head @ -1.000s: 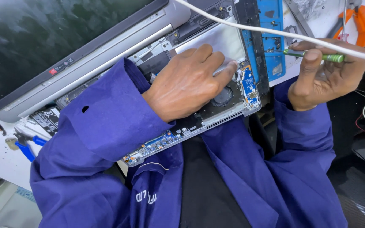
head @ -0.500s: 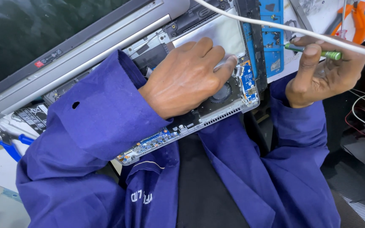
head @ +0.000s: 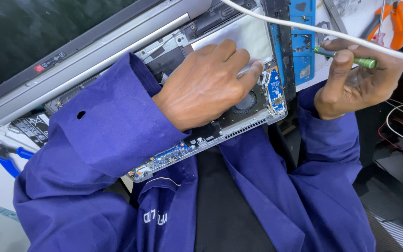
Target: The person repairs an opened laptop on a workbench, using a green-handled screwdriver to unscrew components from the motherboard. They lift out the black battery pack, hold and turn it, then place it back into the chassis and continue unscrewing and adjusting parts inside the laptop.
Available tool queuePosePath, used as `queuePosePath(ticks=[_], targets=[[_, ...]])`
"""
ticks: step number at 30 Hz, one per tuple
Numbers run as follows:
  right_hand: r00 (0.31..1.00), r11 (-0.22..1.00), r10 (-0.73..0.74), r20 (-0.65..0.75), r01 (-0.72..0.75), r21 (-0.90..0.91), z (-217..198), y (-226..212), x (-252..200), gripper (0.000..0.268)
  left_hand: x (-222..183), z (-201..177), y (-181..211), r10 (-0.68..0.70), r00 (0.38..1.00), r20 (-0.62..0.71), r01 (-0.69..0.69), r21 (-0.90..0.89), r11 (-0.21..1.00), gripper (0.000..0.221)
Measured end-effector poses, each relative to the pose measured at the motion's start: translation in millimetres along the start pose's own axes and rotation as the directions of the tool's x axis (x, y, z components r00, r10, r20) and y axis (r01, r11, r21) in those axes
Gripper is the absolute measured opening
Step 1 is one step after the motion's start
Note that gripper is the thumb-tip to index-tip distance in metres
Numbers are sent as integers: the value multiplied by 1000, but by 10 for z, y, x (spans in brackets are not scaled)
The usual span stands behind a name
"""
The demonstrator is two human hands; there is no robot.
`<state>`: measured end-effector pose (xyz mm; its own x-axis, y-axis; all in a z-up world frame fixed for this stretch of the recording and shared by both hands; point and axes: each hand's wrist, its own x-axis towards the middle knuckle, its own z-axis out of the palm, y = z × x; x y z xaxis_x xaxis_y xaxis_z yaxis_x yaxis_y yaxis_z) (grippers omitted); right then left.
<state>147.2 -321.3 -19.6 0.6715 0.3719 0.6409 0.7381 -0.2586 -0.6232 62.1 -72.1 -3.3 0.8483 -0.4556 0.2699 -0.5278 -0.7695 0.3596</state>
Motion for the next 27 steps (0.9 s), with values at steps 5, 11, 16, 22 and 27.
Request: queuePosePath(ticks=[5, 11, 16, 22, 27], targets=[[997, 997, 72, -18, -71, 43, -54, -56, -39, 18, 3, -3, -7, 5, 1000, 11, -5, -7, 1000, 28], [994, 984, 92, -52, -82, 156, -68, -44, 2, 17, 5, -1, -10, 9, 1000, 18, -9, -12, 1000, 29], [974, 961, 163, -155, -121, 250, -52, -136, -17, 28, 21, -25, -8, 44, 997, 70, -43, -10, 999, 32], [988, 910, 147, -54, -113, 398, -48, -360, -93, 23, 43, -50, 31, -42, 995, -85, 15, -289, 957, 12], [976, 970, 170, -133, -142, 196, -184, -330, -382, 49, 36, -89, 19, -22, 999, -30, 5, -484, 875, 21]])
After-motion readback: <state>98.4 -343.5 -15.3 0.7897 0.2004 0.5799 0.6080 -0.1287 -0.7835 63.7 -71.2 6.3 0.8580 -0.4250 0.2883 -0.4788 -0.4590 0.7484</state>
